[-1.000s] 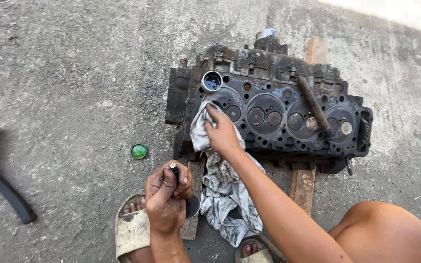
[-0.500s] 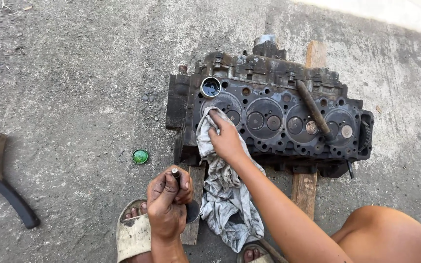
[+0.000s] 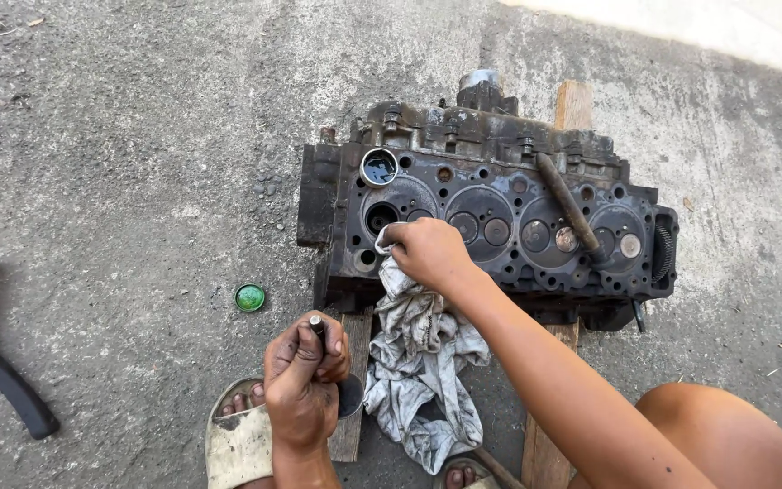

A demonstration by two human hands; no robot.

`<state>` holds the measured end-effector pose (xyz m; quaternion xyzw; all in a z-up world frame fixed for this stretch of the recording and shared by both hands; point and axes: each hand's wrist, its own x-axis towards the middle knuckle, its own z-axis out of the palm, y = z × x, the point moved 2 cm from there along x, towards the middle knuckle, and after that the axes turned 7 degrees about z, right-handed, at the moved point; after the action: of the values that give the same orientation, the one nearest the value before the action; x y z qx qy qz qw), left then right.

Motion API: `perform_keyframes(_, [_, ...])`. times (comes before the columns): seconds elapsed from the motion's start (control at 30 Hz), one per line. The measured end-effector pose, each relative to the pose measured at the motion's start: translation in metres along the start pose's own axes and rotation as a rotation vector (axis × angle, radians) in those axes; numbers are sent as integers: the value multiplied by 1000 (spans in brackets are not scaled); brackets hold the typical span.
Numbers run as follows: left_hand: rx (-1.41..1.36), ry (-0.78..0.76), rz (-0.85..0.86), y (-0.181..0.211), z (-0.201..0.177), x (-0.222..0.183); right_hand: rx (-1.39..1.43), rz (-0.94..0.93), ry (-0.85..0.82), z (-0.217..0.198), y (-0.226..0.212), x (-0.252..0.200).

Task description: The person cleans and laps engine valves into a cylinder head using a cloth while manually rotating the valves.

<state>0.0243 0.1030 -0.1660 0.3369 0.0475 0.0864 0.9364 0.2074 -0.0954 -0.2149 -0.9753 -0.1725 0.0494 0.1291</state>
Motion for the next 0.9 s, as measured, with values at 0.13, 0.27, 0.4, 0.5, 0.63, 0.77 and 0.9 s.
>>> perform_keyframes(0.13, [17,8,7,-2,1,-2,66,66,114,-3,2,3])
perform_keyframes(0.27, [30,9,10,-1,-1,-2,76,-16,71,10,-8,-2])
perform_keyframes(0.4, [-7,24,-2,2,0,-2,-200,-209,89,26,-10,-9])
perform_keyframes(0.5, [-2,22,-7,1,0,-2,-328,-204,41,27,-5,-5])
perform_keyframes(0.63, [6,13,-8,-1,0,-3,-396,-171,-29,22,-12,-7])
perform_keyframes(0.77, [9,11,-3,-1,3,1,-600,-195,276,31,-17,-12])
perform_keyframes(0.9, [-3,7,6,0,5,-1,-730,-56,355,42,-22,-14])
